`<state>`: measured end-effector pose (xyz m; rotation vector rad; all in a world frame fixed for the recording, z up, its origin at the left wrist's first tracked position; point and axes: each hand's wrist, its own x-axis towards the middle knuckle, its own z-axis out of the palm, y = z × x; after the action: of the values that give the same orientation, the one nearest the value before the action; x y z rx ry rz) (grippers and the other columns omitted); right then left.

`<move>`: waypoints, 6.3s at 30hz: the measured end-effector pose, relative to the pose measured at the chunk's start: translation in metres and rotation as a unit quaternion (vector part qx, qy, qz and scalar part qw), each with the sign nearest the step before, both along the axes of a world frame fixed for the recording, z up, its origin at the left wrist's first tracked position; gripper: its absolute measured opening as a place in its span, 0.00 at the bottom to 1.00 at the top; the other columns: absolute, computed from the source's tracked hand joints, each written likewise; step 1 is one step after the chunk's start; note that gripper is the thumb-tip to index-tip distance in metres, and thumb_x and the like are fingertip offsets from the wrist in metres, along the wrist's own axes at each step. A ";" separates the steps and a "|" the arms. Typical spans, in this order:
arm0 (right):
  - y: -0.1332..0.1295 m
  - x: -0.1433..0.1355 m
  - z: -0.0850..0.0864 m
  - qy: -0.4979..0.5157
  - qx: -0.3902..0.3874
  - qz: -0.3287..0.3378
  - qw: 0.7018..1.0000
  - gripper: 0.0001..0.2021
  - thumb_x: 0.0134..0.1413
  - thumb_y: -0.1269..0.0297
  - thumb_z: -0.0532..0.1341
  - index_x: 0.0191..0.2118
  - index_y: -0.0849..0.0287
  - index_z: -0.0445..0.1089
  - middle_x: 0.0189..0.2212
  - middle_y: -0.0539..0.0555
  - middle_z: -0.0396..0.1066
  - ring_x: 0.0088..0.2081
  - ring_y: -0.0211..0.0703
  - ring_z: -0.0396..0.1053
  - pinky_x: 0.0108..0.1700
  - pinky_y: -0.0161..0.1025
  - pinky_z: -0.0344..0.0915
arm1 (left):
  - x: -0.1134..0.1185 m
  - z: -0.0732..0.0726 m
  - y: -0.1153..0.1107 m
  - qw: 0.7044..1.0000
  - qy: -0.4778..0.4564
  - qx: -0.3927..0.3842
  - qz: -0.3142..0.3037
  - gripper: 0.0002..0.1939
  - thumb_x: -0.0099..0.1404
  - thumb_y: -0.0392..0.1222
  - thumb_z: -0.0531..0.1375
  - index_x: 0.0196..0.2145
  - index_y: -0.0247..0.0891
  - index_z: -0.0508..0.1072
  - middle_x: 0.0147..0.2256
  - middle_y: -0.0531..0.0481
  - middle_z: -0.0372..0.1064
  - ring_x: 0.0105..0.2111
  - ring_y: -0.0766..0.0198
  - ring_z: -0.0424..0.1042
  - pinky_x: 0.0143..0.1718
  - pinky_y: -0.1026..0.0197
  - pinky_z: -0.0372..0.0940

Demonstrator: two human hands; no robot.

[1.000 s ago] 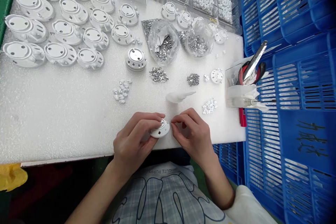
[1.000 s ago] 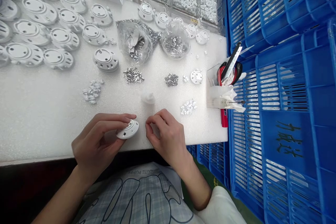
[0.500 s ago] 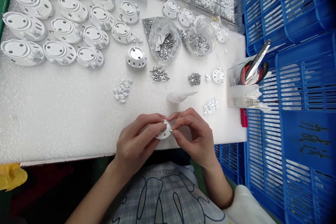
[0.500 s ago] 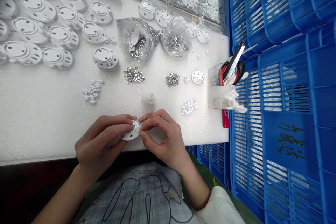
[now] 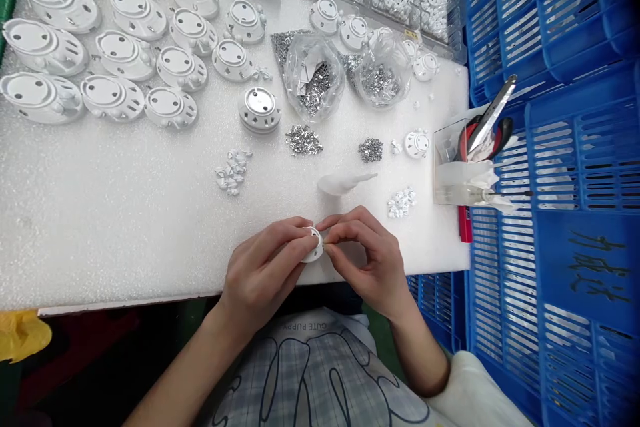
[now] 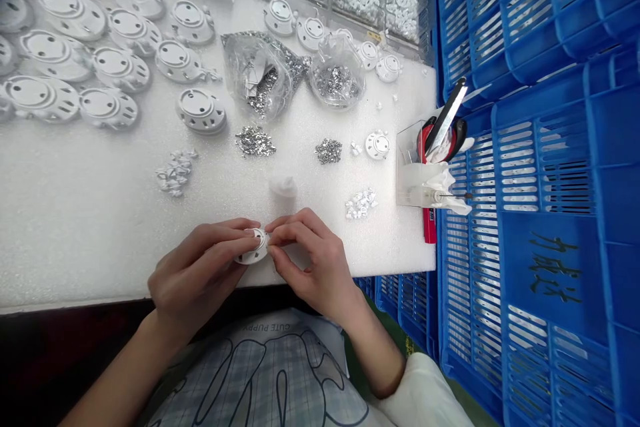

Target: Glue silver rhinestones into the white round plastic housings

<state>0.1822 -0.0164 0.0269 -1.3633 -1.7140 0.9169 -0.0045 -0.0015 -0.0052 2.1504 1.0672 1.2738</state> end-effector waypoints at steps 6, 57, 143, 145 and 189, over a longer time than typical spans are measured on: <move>-0.002 -0.001 -0.002 -0.013 0.005 -0.001 1.000 0.05 0.65 0.72 0.64 0.40 0.53 0.72 0.39 0.51 0.77 0.46 0.42 0.79 0.48 0.40 0.77 | 0.001 0.002 0.001 1.000 0.005 -0.004 0.006 0.07 0.74 0.29 0.61 0.43 0.39 0.76 0.39 0.52 0.77 0.44 0.62 0.83 0.46 0.64 0.81; -0.001 0.003 -0.004 0.072 -0.034 0.001 0.997 0.03 0.64 0.68 0.66 0.38 0.52 0.75 0.38 0.52 0.80 0.45 0.46 0.81 0.48 0.45 0.79 | 0.000 0.004 0.000 1.000 0.014 0.000 0.004 0.07 0.74 0.29 0.61 0.43 0.40 0.75 0.39 0.50 0.78 0.43 0.59 0.85 0.43 0.63 0.81; -0.006 0.009 -0.014 0.193 -0.064 -0.033 0.979 0.04 0.66 0.68 0.67 0.41 0.50 0.75 0.41 0.50 0.79 0.45 0.41 0.77 0.48 0.41 0.74 | -0.001 0.005 0.001 0.998 -0.062 -0.010 -0.022 0.09 0.71 0.25 0.62 0.42 0.39 0.75 0.44 0.48 0.79 0.43 0.61 0.84 0.42 0.66 0.81; -0.006 0.009 -0.015 0.201 -0.065 -0.040 0.977 0.03 0.66 0.68 0.67 0.42 0.51 0.76 0.41 0.51 0.79 0.45 0.41 0.77 0.46 0.40 0.75 | -0.001 0.005 0.002 0.996 -0.086 -0.008 -0.027 0.09 0.71 0.27 0.62 0.43 0.39 0.74 0.45 0.47 0.79 0.43 0.61 0.85 0.40 0.65 0.82; -0.001 -0.012 -0.023 -0.070 0.113 -0.194 0.972 0.05 0.67 0.69 0.63 0.37 0.54 0.74 0.32 0.52 0.74 0.38 0.44 0.70 0.42 0.42 0.70 | -0.018 -0.012 -0.001 0.991 -0.127 -0.030 -0.027 0.33 0.59 0.26 0.70 0.58 0.55 0.80 0.50 0.51 0.84 0.39 0.53 0.87 0.35 0.59 0.86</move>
<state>0.1700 -0.0171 0.0040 -1.5598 -1.5200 0.4024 -0.0226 -0.0024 -0.0175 1.8990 0.9231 1.4252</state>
